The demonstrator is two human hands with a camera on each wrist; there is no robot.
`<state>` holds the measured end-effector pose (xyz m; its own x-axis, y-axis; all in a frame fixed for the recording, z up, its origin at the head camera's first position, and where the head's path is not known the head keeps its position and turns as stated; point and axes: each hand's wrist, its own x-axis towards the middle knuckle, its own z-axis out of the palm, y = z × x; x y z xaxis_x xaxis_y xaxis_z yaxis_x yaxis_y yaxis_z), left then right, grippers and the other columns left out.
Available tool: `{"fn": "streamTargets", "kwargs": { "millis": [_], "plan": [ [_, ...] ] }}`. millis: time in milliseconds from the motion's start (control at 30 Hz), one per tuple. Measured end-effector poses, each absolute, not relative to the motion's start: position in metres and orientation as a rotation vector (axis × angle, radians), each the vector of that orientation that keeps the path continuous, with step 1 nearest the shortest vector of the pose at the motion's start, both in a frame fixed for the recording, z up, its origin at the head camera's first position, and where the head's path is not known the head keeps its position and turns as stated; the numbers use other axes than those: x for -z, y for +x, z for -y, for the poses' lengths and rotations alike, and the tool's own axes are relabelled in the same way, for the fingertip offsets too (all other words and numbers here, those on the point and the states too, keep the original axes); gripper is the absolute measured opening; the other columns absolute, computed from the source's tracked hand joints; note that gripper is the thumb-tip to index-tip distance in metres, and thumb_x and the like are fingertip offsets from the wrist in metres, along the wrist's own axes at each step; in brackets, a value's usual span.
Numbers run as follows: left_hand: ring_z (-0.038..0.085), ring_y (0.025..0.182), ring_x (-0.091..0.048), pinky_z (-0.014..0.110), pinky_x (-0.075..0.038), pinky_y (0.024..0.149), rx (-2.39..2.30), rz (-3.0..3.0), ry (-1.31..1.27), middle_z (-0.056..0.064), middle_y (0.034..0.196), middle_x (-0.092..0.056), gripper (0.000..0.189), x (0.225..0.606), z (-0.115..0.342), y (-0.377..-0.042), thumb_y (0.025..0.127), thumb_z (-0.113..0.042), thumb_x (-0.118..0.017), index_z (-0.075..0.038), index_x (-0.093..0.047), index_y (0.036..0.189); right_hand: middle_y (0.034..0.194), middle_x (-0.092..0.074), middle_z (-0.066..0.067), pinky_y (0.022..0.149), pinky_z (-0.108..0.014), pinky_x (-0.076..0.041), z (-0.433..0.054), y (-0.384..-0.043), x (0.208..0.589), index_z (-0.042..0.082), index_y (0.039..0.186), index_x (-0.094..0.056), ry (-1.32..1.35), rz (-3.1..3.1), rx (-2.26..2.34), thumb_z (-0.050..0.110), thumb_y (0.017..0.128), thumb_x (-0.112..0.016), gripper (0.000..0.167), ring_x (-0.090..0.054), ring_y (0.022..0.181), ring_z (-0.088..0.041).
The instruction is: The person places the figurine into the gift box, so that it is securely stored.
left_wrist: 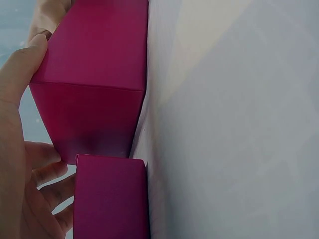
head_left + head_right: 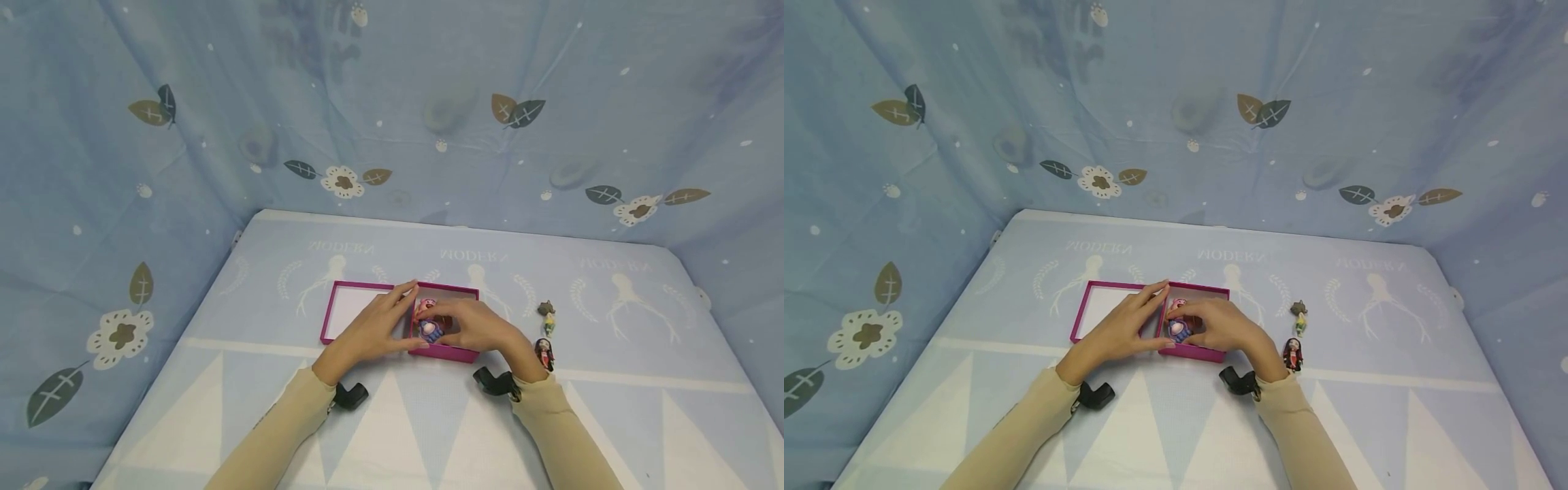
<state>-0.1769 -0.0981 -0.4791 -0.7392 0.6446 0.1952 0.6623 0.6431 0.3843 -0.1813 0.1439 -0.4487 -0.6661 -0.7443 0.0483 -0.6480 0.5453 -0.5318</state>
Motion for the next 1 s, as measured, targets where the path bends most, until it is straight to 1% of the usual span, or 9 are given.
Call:
{"fn": "streamTargets", "kwargs": {
  "millis": [133, 233, 367, 633, 800, 1000],
  "plan": [
    [0.026, 0.138, -0.041, 0.045, -0.037, 0.112, 0.685, 2.813, -1.119, 0.005, 0.162, -0.024, 0.099, 0.4786, 0.0976, -0.1772, 0.084, -0.064, -0.064, -0.008, -0.025, 0.156, 0.106, -0.069, 0.007, 0.075, -0.028, -0.049, -0.1416, -0.1812, 0.45, 0.022, 0.125, -0.068, -1.181, -2.643, 0.713, 0.016, 0.08, -0.08, 0.047, -0.056, 0.084, -0.01],
    [0.026, 0.138, -0.041, 0.045, -0.037, 0.112, 0.687, 2.813, -1.12, 0.006, 0.162, -0.024, 0.099, 0.4784, 0.0974, -0.1771, 0.084, -0.064, -0.064, -0.007, -0.025, 0.156, 0.093, -0.066, 0.01, 0.068, -0.025, -0.045, -0.1406, -0.181, 0.4497, 0.024, 0.124, -0.068, -1.179, -2.65, 0.691, 0.017, 0.08, -0.08, 0.046, -0.052, 0.075, -0.01],
    [0.027, 0.138, -0.042, 0.045, -0.037, 0.112, 0.692, 2.809, -1.124, 0.007, 0.161, -0.025, 0.099, 0.478, 0.0973, -0.1769, 0.084, -0.062, -0.065, -0.007, -0.025, 0.155, 0.083, -0.06, 0.012, 0.065, -0.023, -0.042, -0.1401, -0.1807, 0.4493, 0.024, 0.124, -0.068, -1.173, -2.653, 0.687, 0.016, 0.08, -0.08, 0.046, -0.05, 0.071, -0.008],
    [0.026, 0.137, -0.042, 0.044, -0.037, 0.112, 0.686, 2.819, -1.12, 0.004, 0.162, -0.023, 0.099, 0.4774, 0.0975, -0.1767, 0.084, -0.062, -0.065, -0.007, -0.024, 0.156, 0.081, -0.06, 0.012, 0.065, -0.022, -0.042, -0.1398, -0.1821, 0.4521, 0.026, 0.124, -0.068, -1.176, -2.658, 0.687, 0.017, 0.08, -0.08, 0.046, -0.05, 0.071, -0.007],
    [0.026, 0.137, -0.042, 0.044, -0.037, 0.112, 0.683, 2.821, -1.114, 0.003, 0.162, -0.023, 0.099, 0.4777, 0.0972, -0.177, 0.084, -0.062, -0.065, -0.007, -0.024, 0.156, 0.082, -0.06, 0.012, 0.065, -0.022, -0.042, -0.1397, -0.1821, 0.4532, 0.027, 0.124, -0.069, -1.179, -2.673, 0.674, 0.018, 0.08, -0.081, 0.046, -0.05, 0.071, -0.007],
    [0.027, 0.139, -0.041, 0.045, -0.036, 0.113, 0.695, 2.836, -1.106, 0.003, 0.163, -0.022, 0.098, 0.4778, 0.0969, -0.1766, 0.085, -0.062, -0.064, -0.008, -0.024, 0.156, 0.081, -0.06, 0.011, 0.063, -0.021, -0.04, -0.1397, -0.1813, 0.4529, 0.028, 0.123, -0.069, -1.152, -2.678, 0.676, 0.018, 0.079, -0.081, 0.047, -0.048, 0.07, -0.007]
  ]
}}
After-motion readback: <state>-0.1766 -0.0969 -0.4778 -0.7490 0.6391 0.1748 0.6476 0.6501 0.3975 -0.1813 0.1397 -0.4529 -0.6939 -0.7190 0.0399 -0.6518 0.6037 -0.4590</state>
